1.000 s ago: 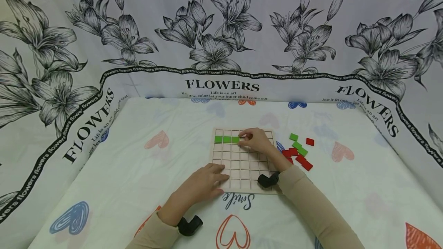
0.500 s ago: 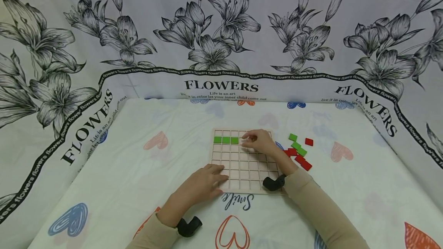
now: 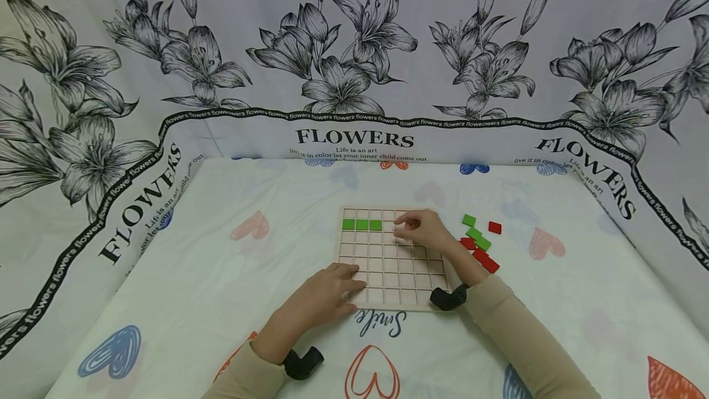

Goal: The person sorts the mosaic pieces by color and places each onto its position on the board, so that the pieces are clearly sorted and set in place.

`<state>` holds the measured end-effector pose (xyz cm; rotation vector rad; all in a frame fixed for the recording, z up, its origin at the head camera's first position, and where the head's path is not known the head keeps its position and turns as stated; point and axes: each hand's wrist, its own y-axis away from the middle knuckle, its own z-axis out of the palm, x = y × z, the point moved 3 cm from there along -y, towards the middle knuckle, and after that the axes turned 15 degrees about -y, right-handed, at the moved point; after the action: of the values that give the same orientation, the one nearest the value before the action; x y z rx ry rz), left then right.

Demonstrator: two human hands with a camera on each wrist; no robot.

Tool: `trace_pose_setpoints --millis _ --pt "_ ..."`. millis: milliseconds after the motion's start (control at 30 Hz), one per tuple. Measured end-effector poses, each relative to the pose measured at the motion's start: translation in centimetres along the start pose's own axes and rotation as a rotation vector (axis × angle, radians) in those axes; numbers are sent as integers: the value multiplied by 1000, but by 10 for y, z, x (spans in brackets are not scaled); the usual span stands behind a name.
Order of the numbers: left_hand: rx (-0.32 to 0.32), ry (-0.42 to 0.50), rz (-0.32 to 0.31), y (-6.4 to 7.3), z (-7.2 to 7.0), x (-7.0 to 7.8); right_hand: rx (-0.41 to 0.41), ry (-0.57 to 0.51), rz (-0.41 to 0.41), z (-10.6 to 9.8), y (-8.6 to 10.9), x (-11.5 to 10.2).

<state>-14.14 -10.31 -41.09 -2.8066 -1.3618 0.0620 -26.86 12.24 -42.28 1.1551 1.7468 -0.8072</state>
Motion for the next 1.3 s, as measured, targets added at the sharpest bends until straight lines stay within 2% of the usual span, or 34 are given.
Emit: trace_pose_setpoints --millis 600,900,1300 --pt "-2 2 -5 0 1 0 1 -5 28 -13 14 7" --pt "1 2 -2 0 1 0 34 10 62 -21 22 14" --pt "7 -11 2 0 3 -1 77 -49 79 -41 32 27"
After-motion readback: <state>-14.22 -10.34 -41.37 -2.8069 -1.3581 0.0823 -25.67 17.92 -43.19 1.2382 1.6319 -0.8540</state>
